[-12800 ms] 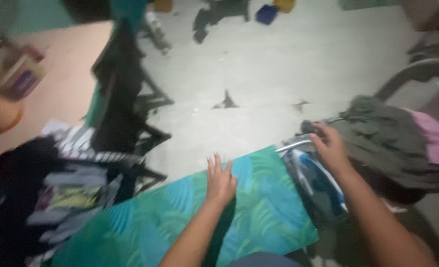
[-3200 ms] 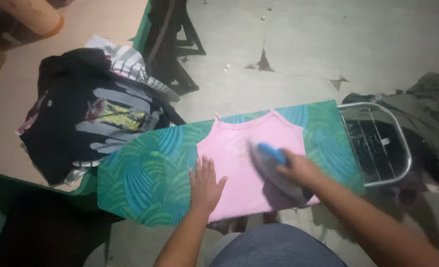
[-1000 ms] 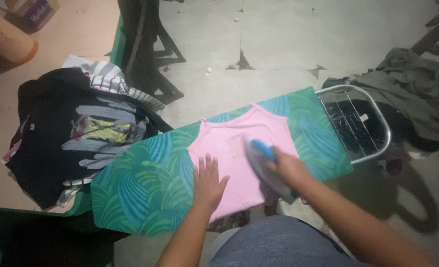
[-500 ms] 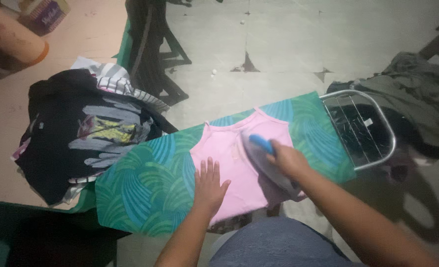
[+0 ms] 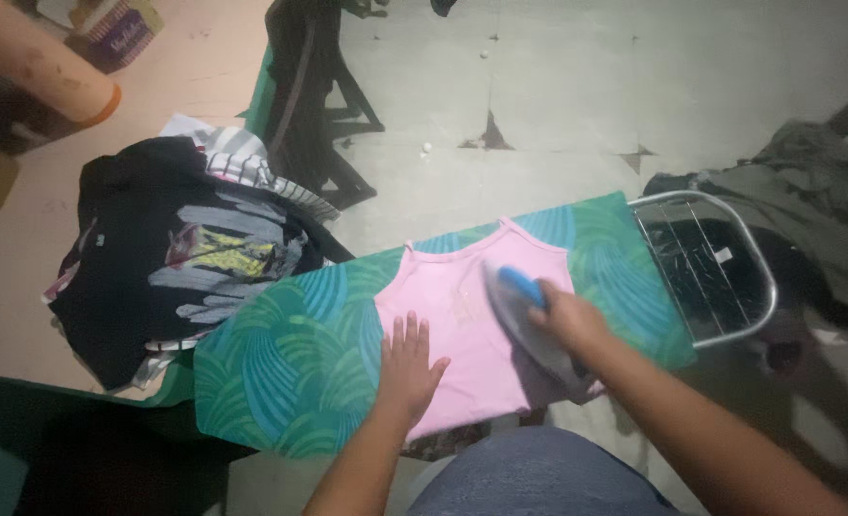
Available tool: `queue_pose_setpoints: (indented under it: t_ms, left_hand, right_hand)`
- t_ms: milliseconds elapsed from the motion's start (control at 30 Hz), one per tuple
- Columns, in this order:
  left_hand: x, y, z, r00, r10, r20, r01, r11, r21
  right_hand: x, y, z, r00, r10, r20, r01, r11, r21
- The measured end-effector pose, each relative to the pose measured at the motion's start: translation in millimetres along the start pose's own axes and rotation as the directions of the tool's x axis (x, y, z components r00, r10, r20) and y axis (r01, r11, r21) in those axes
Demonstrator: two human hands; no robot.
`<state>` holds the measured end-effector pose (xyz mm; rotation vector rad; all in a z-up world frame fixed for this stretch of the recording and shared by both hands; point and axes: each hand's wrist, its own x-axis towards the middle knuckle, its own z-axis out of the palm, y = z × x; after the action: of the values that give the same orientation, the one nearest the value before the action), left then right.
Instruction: The person irons a black t-shirt and a pink tank top on an ironing board. They use a blue and white iron to smooth the garments, flipping the t-shirt to iron both sides before placing it on a nearby table. The pink tank top is then ironed and added to the pile.
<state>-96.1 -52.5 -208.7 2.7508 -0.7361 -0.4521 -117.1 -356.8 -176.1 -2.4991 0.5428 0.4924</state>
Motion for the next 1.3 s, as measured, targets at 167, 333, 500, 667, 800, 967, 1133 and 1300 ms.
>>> queue_pose_setpoints:
  t_ms: [167, 333, 500, 667, 800, 967, 1133, 1300]
  left_hand:
    - [-2, 1, 0, 1.000, 0.000, -0.020, 0.000, 1.000, -0.012]
    - [-4, -1, -11, 0.998, 0.024, -0.054, -0.026, 0.999, -0.044]
    - [1, 2, -17, 0.999, -0.031, 0.034, 0.033, 0.998, -0.050]
    - [18, 5, -6, 0.995, -0.099, 0.000, 0.099, 0.992, -0.073]
    - [41, 4, 13, 0.988, 0.025, -0.155, -0.037, 0.997, -0.071]
    - [63, 21, 35, 0.984, 0.041, -0.175, -0.060, 0.993, -0.105]
    - [68, 19, 35, 0.973, 0.065, -0.220, -0.081, 0.994, -0.067]
    - [65, 6, 36, 0.961, 0.031, -0.275, -0.058, 0.994, -0.090]
  right_hand:
    - [12, 1, -9, 0.992, 0.062, -0.112, -0.059, 0.998, 0.033]
    - [-27, -18, 20, 0.976, -0.183, 0.117, 0.192, 0.979, -0.069]
    - [-38, -19, 7, 0.989, -0.031, 0.147, 0.051, 0.990, -0.129]
    - [-16, 35, -33, 0.992, 0.119, -0.042, -0.117, 0.991, 0.066]
    - [2, 85, -85, 0.930, 0.359, -0.080, -0.344, 0.925, 0.159]
    - [19, 153, -137, 0.914, 0.344, -0.215, -0.290, 0.925, 0.246]
    - [57, 226, -136, 0.873, 0.414, -0.258, -0.386, 0.910, 0.151]
    - [102, 285, -113, 0.898, 0.123, -0.423, -0.094, 0.992, 0.088]
